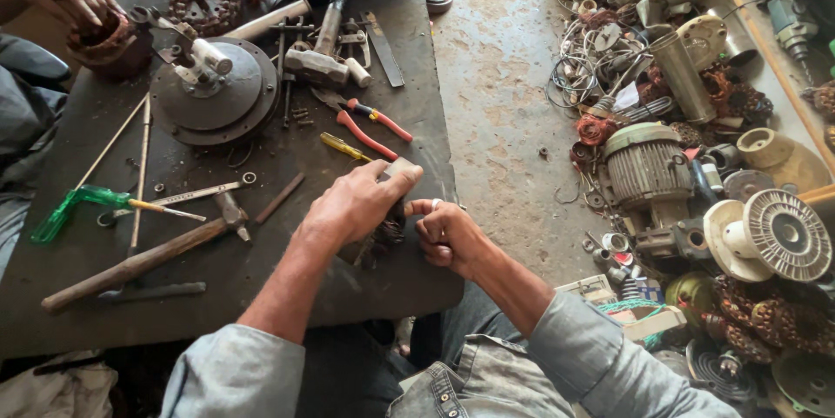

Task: The person sits at a cluttered workbench and uses their hands to pull and remove copper wire coils from a motor stator. They repeatedly twist and pull the wires to detach them from the metal core, occasionally rotating the stator to access different sections.

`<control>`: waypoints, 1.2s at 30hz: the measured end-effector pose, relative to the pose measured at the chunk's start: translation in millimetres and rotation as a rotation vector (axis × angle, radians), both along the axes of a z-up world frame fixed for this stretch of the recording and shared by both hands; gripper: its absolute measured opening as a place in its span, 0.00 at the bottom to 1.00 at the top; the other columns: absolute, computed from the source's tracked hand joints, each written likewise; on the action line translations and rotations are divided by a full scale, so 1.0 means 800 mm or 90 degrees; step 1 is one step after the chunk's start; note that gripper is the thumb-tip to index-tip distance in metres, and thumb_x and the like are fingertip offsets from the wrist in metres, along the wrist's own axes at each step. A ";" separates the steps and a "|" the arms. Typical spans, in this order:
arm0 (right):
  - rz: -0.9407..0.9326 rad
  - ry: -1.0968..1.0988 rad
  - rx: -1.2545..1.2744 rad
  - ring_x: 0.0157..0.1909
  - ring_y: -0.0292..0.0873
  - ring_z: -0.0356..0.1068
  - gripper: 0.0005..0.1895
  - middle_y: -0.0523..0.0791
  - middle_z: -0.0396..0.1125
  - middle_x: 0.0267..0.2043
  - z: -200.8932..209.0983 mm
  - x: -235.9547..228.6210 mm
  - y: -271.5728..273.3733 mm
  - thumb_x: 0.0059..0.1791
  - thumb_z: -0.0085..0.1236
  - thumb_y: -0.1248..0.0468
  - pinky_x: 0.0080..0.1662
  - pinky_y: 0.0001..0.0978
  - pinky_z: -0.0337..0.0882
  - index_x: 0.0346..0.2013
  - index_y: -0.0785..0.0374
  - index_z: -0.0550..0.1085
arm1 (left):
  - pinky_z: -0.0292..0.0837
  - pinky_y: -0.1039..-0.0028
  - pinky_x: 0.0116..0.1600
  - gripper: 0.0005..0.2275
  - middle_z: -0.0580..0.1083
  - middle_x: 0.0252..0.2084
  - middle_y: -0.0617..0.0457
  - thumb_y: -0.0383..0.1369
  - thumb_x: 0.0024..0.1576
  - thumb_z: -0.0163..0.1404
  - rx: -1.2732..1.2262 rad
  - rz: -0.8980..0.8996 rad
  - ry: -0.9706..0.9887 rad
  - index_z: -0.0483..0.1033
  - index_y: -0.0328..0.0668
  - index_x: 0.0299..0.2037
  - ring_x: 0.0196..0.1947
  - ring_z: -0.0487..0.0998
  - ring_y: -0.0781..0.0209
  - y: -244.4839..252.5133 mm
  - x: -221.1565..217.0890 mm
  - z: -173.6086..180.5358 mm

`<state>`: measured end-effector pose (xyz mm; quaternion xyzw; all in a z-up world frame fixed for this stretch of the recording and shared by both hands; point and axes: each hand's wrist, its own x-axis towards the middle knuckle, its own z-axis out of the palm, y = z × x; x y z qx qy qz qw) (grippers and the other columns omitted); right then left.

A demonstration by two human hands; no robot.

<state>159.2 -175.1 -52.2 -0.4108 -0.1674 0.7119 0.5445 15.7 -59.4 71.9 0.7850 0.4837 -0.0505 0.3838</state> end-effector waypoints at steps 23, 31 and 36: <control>-0.200 -0.910 0.025 0.30 0.47 0.77 0.08 0.50 0.75 0.27 0.010 -0.032 0.015 0.45 0.62 0.63 0.39 0.39 0.75 0.38 0.59 0.80 | 0.70 0.64 0.60 0.15 0.74 0.59 0.44 0.33 0.63 0.40 0.226 -0.349 -0.270 0.71 0.49 0.59 0.59 0.74 0.44 0.048 -0.023 -0.074; -0.294 -0.913 0.145 0.22 0.44 0.70 0.11 0.47 0.69 0.22 0.016 -0.066 -0.022 0.47 0.59 0.66 0.29 0.38 0.69 0.44 0.60 0.79 | 0.70 0.62 0.60 0.17 0.73 0.60 0.42 0.27 0.62 0.41 0.300 -0.393 -0.340 0.72 0.45 0.60 0.59 0.74 0.42 0.058 -0.026 -0.099; -0.177 -0.529 0.033 0.19 0.34 0.62 0.20 0.43 0.63 0.19 0.013 -0.077 -0.032 0.51 0.52 0.65 0.25 0.28 0.63 0.58 0.62 0.77 | 0.70 0.62 0.60 0.18 0.74 0.59 0.42 0.26 0.60 0.42 0.320 -0.389 -0.333 0.72 0.44 0.61 0.59 0.74 0.41 0.057 -0.023 -0.102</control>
